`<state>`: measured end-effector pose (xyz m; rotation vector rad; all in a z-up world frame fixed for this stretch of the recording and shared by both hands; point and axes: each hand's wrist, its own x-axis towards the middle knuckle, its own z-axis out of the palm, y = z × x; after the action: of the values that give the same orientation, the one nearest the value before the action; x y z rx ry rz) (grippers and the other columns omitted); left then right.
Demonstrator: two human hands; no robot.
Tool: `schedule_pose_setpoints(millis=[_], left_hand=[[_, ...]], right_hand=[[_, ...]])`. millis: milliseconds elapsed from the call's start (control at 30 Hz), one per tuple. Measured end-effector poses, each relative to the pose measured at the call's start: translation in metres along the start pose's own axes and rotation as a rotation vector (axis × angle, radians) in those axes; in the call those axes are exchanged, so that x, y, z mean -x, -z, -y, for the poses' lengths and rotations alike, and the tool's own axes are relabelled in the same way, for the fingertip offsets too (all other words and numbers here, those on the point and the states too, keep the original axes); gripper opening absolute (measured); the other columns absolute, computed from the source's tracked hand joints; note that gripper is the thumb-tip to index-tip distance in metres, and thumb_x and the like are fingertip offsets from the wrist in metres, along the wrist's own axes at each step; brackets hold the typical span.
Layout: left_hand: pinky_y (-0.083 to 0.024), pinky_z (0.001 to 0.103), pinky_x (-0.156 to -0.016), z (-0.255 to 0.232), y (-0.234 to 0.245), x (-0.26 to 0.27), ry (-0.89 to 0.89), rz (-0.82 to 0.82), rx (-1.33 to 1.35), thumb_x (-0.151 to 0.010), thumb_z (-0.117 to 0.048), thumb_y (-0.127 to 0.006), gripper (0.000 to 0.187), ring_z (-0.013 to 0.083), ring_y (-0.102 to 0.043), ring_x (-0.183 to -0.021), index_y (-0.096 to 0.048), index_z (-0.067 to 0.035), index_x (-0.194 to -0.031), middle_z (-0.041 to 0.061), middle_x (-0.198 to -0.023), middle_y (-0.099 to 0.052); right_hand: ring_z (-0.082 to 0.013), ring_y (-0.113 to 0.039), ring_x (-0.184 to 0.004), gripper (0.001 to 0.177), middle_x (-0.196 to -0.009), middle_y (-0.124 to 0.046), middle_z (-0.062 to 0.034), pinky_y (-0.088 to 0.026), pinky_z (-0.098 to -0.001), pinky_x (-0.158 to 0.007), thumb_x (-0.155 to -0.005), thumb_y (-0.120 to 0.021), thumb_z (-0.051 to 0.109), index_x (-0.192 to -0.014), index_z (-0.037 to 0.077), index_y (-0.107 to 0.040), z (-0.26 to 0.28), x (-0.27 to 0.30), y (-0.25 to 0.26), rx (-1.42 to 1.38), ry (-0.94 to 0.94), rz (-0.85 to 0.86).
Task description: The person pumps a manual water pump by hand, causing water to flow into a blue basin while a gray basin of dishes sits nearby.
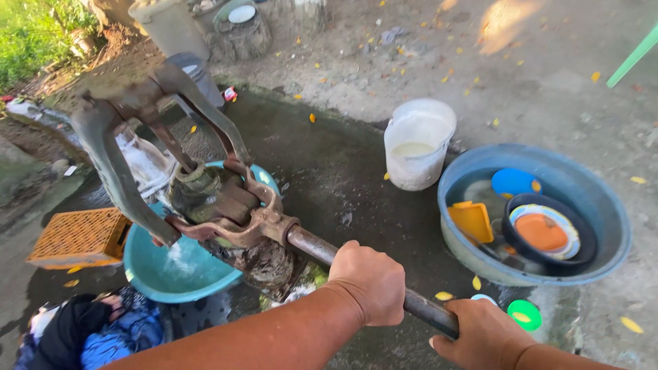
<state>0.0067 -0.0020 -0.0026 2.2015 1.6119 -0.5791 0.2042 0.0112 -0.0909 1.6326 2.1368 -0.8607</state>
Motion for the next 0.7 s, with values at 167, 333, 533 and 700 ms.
schedule_pose_setpoints(millis=[167,333,533,700], left_hand=[[-0.047,0.040,-0.080,0.012,-0.028,-0.009,0.024,0.000,-0.059,-0.082,-0.031,-0.069,0.021,0.0279,-0.075,-0.084,-0.081,-0.017,-0.091,0.007,-0.087,-0.078],[-0.050,0.040,-0.079,0.022,-0.036,-0.016,0.064,-0.033,-0.099,-0.081,-0.028,-0.068,0.019,0.0281,-0.075,-0.086,-0.081,-0.018,-0.090,0.007,-0.088,-0.077],[-0.058,0.043,-0.082,0.025,0.019,-0.003,0.068,-0.139,-0.015,-0.078,-0.026,-0.067,0.022,0.0310,-0.075,-0.091,-0.080,-0.020,-0.093,0.009,-0.094,-0.077],[-0.057,0.042,-0.087,0.025,0.052,0.009,0.097,-0.251,0.146,-0.078,-0.034,-0.066,0.024,0.0307,-0.074,-0.095,-0.080,-0.025,-0.095,0.009,-0.098,-0.077]], right_hand=[[-0.0332,-0.075,-0.096,0.034,-0.091,-0.077,-0.0143,-0.059,-0.0429,-0.091,-0.076,-0.076,0.039,-0.096,0.011,-0.075,0.008,-0.026,-0.044,-0.097,0.028,-0.019],[-0.0331,-0.076,-0.095,0.030,-0.092,-0.077,-0.0150,-0.060,-0.0432,-0.087,-0.079,-0.073,0.028,-0.103,0.011,-0.073,0.011,-0.055,-0.064,-0.178,-0.046,0.001],[-0.0299,-0.076,-0.088,0.037,-0.090,-0.076,-0.0144,-0.060,-0.0427,-0.082,-0.077,-0.080,0.035,-0.100,0.008,-0.072,0.045,0.029,0.073,0.004,-0.038,0.008],[-0.0269,-0.078,-0.079,0.045,-0.086,-0.078,-0.0135,-0.062,-0.0415,-0.078,-0.076,-0.081,0.045,-0.097,0.006,-0.073,0.056,0.044,0.121,0.149,-0.054,-0.026]])
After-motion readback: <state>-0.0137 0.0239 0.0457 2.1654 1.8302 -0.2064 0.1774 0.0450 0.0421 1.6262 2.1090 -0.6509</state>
